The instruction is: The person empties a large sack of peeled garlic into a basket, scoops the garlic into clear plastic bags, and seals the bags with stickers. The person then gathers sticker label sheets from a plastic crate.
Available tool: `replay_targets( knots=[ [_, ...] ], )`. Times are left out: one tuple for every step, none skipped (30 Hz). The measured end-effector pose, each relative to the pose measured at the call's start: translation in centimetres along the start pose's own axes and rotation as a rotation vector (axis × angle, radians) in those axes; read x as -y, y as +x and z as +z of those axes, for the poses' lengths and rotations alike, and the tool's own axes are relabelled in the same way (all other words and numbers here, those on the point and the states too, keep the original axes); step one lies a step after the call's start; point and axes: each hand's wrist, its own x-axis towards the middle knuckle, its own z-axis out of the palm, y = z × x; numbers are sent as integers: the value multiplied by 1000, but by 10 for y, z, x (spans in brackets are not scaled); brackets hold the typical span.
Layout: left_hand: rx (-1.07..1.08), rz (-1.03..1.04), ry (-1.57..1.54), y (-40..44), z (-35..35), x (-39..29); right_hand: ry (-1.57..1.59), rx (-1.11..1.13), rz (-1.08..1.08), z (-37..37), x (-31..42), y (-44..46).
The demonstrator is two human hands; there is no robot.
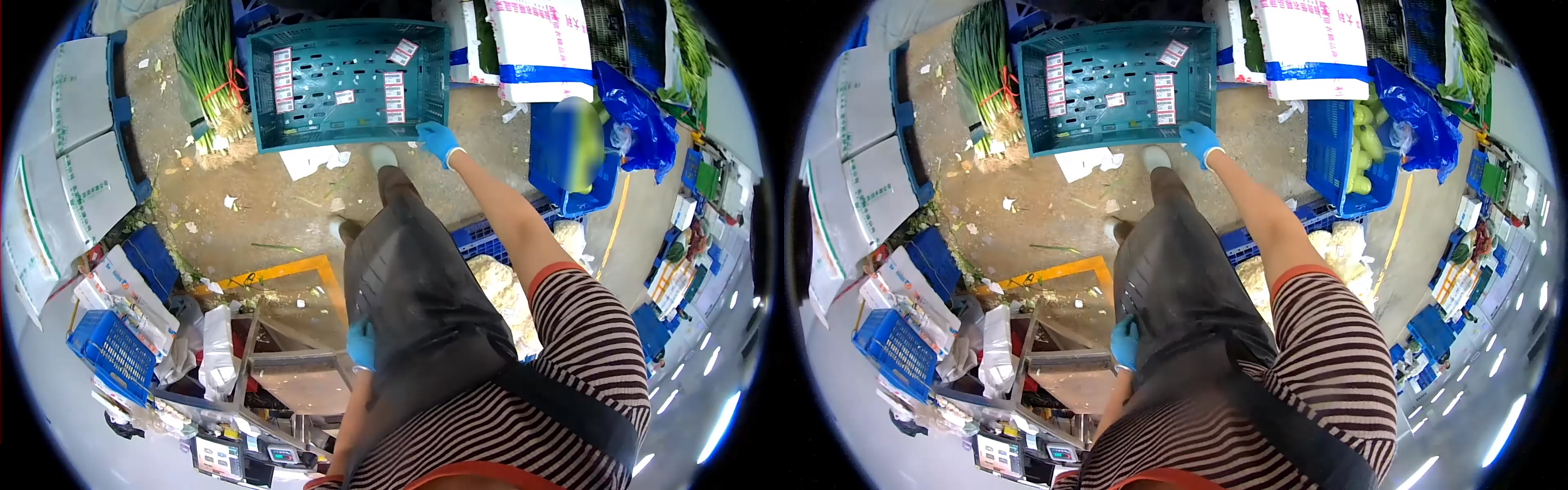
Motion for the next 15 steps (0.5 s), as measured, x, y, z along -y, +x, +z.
replay_targets(
  knots=[
    [15,-11,11,1,6,-5,-54,-1,-24,-1,-7,27],
    [30,-18,22,3,14,-7,-108,-5,-49,1,-27,59],
    [46,-29,34,3,19,-6,-162,-6,-71,6,-50,88],
    [48,-28,75,3,22,-4,-190,8,-94,8,-60,106],
    [45,-29,111,5,28,-3,-218,21,-117,10,-69,124],
    [41,-31,140,8,35,-4,-161,-72,20,18,-48,128],
    [13,-43,170,8,40,-4,-105,-167,159,24,-40,135],
    [-16,-57,203,8,42,-4,-33,-204,176,32,-44,152],
    [-47,-71,236,10,46,-2,-125,-247,160,34,-49,170],
    [-39,-92,250,11,50,2,-215,-285,147,39,-35,175],
    [-28,-116,269,10,52,7,-302,-318,138,49,-37,183],
    [-15,-140,291,8,53,13,-228,-387,122,57,-64,216],
    [-13,-171,284,5,53,16,-246,-354,106,64,-51,216],
    [-12,-201,276,4,53,19,-284,-459,100,73,-73,241],
    [-14,-232,271,3,56,23,-321,-561,92,84,-91,268]
  ],
)
